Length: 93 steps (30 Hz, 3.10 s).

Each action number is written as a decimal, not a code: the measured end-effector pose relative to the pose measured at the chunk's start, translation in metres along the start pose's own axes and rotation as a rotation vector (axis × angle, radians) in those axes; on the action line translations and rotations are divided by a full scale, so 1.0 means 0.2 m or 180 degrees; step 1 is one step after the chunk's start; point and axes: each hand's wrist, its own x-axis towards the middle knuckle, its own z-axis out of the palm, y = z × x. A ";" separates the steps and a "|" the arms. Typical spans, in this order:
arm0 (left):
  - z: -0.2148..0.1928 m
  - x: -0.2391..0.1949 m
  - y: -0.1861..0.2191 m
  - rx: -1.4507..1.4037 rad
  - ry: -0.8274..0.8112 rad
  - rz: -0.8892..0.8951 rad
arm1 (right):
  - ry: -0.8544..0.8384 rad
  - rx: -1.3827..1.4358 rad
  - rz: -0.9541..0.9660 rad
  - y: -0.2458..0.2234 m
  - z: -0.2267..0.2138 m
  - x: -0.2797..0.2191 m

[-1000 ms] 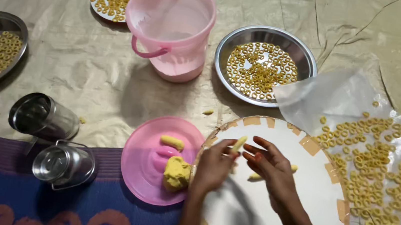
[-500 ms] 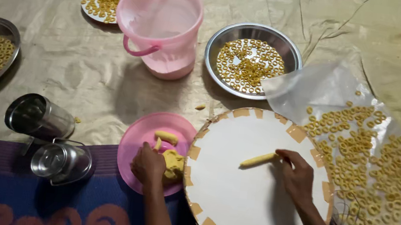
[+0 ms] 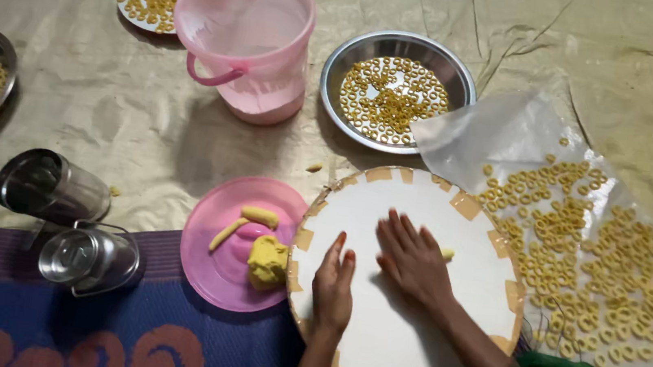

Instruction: The person rolls small pieces of yellow dough into thin ropes on a white board. They then cut the ropes into smaller segments and place them onto a pink plate.

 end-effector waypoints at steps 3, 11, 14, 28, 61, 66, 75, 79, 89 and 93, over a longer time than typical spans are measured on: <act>0.05 0.07 -0.06 -0.0939 -0.0019 0.0002 | 0.0088 0.0012 -0.0166 -0.04 -0.06 -0.26; 0.09 0.22 -0.15 -0.1716 0.0051 -0.0385 | 0.0417 -0.0086 -0.0015 -0.14 -0.08 -0.41; 0.08 0.26 -0.14 -0.1850 0.0099 -0.0413 | 0.0213 -0.0072 0.0234 -0.08 0.03 -0.04; 0.07 0.28 -0.15 -0.2181 0.0049 -0.0554 | -0.0351 0.0368 0.0240 -0.21 -0.12 -0.14; 0.05 0.29 -0.11 -0.2128 0.0142 -0.0622 | 0.0066 0.0032 -0.0297 -0.29 -0.15 -0.38; 0.06 0.30 -0.14 -0.2004 0.0201 -0.0548 | 0.0001 0.0033 0.0238 -0.14 0.07 0.16; 0.05 0.30 -0.14 -0.2065 0.0120 -0.0555 | -0.0135 -0.0280 0.0409 0.08 0.03 0.31; 0.05 0.30 -0.11 -0.2113 0.0155 -0.0599 | -0.0124 -0.0194 0.0093 0.00 -0.08 -0.05; 0.06 0.30 -0.13 -0.1903 0.0172 -0.0514 | 0.0260 -0.0113 -0.0302 -0.08 -0.25 -0.56; 0.07 0.31 -0.16 -0.1993 0.0191 -0.0475 | -0.0297 -0.0110 0.0099 0.02 -0.12 -0.14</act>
